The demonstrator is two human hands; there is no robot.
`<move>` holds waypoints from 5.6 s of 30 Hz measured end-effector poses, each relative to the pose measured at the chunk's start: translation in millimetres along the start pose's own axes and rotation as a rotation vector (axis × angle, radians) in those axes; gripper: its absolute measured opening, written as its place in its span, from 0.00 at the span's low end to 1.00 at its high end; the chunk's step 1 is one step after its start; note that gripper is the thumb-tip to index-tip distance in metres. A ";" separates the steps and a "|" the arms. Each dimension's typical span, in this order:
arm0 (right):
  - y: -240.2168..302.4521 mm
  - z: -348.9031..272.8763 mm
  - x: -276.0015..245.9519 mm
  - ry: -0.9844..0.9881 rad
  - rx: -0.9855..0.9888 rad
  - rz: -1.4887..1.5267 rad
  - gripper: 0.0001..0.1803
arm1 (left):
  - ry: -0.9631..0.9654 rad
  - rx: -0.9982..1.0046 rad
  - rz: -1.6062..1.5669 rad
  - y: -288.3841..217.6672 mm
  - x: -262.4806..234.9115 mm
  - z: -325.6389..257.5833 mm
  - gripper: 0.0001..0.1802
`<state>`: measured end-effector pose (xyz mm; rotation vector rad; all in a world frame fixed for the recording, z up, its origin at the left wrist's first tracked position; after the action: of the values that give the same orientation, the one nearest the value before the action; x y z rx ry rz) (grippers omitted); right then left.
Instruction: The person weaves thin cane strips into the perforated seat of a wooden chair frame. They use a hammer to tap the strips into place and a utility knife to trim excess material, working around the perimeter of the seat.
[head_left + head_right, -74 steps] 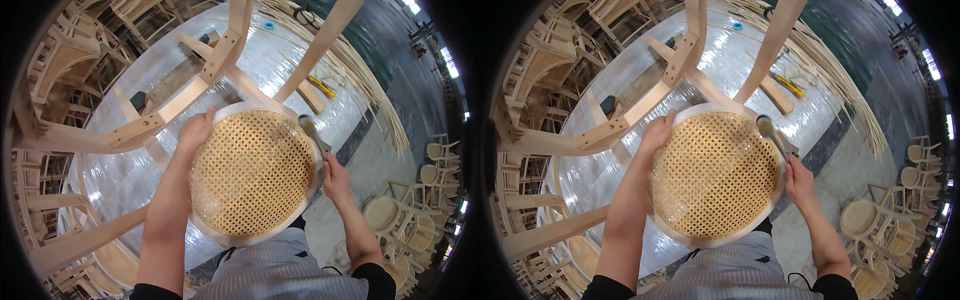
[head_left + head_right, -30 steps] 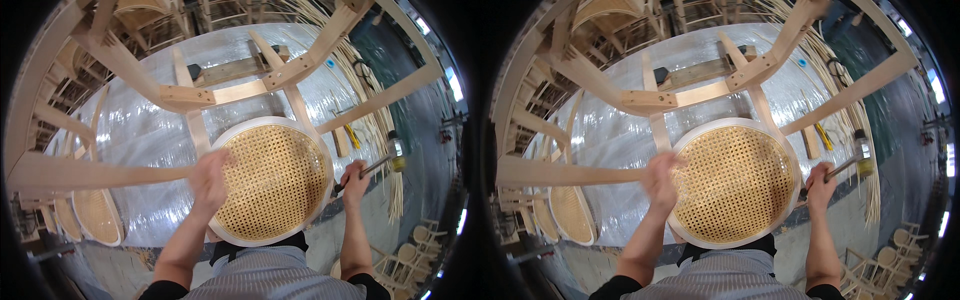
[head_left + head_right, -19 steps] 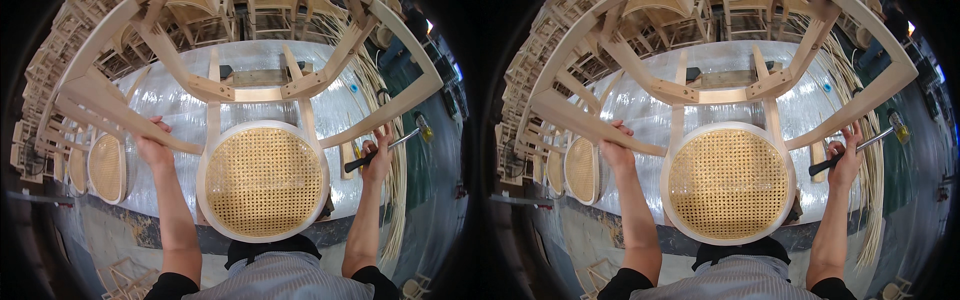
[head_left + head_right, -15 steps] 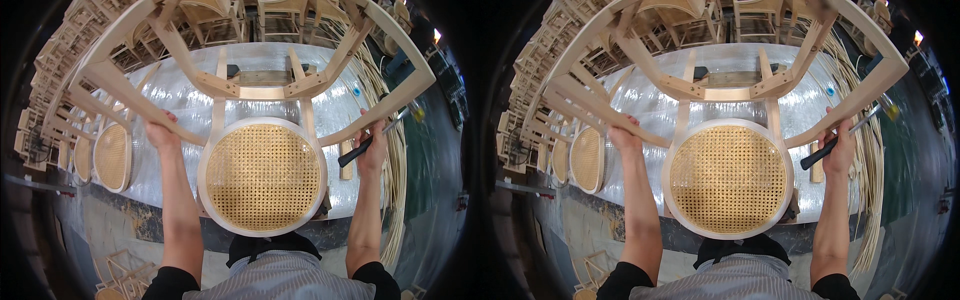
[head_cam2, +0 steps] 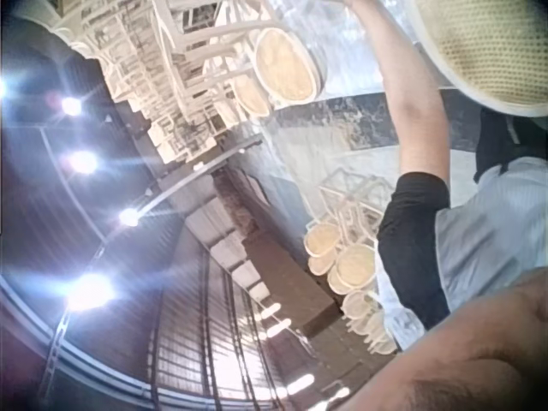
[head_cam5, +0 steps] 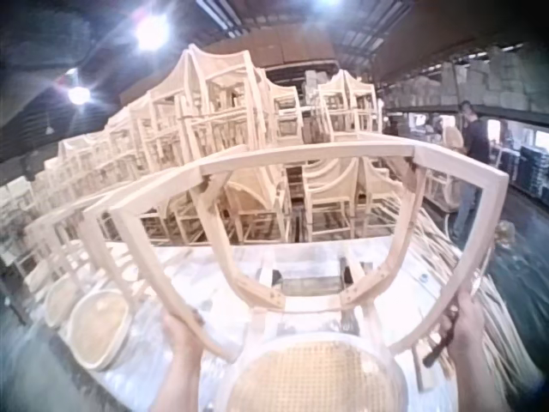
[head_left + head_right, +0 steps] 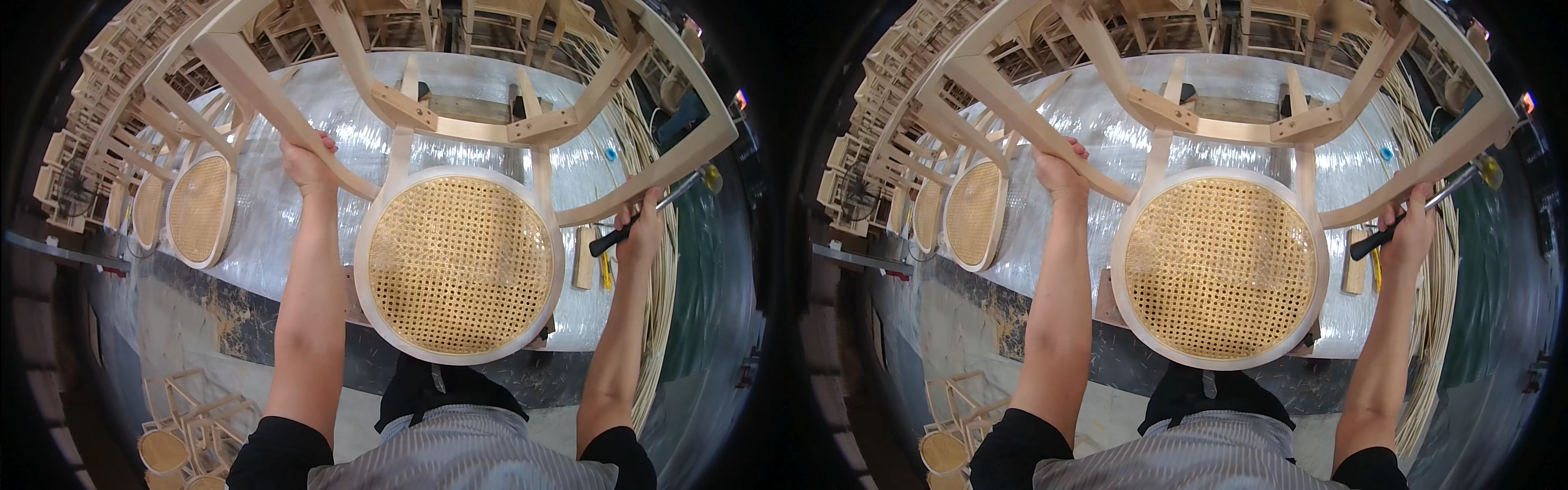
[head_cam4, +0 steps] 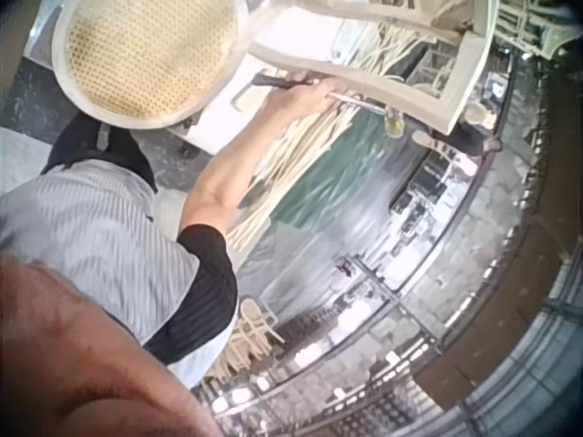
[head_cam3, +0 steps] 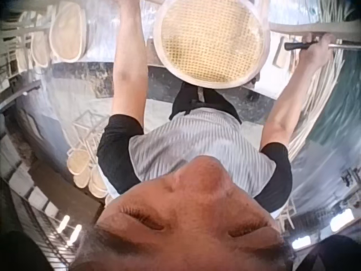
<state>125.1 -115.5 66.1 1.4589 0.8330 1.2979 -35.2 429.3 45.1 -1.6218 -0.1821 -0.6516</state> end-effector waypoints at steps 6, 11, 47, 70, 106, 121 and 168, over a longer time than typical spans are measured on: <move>0.7 -12.8 -5.4 -0.090 -0.005 -0.114 0.23 | 0.016 0.073 0.074 -4.4 -0.3 1.9 0.19; -21.5 -97.3 -44.1 -0.183 -0.141 -0.370 0.18 | 0.085 0.079 0.059 -5.5 -7.0 3.8 0.19; -12.5 -292.4 -432.0 -0.191 0.392 -0.654 0.13 | 1.024 -0.045 1.649 318.6 198.0 -511.9 0.58; -71.0 -241.7 -213.5 0.375 0.123 -0.435 0.13 | 0.825 0.065 0.384 -36.3 30.4 -182.9 0.42; -41.8 -224.8 30.0 0.295 -0.383 -0.751 0.19 | 1.359 0.155 0.651 158.2 102.1 -117.5 0.21; 8.1 -159.7 117.6 0.362 -0.694 -0.856 0.20 | 1.277 0.224 0.718 156.3 99.9 -128.4 0.18; 12.3 -140.6 107.8 0.375 -0.801 -0.810 0.25 | 1.215 0.260 0.593 170.2 99.4 -130.4 0.13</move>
<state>7.9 12.2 104.4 0.1883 0.8594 1.0622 88.5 250.7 -48.2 -0.7437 1.0162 -0.9674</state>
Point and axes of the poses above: each hand's wrist, its own z-axis towards the middle knuckle, its own x-axis out of the palm, y = z × x, the point moved 6 cm from there along z, towards the middle knuckle, and after that the axes turned 6 degrees about -y, right-handed, at the moved point
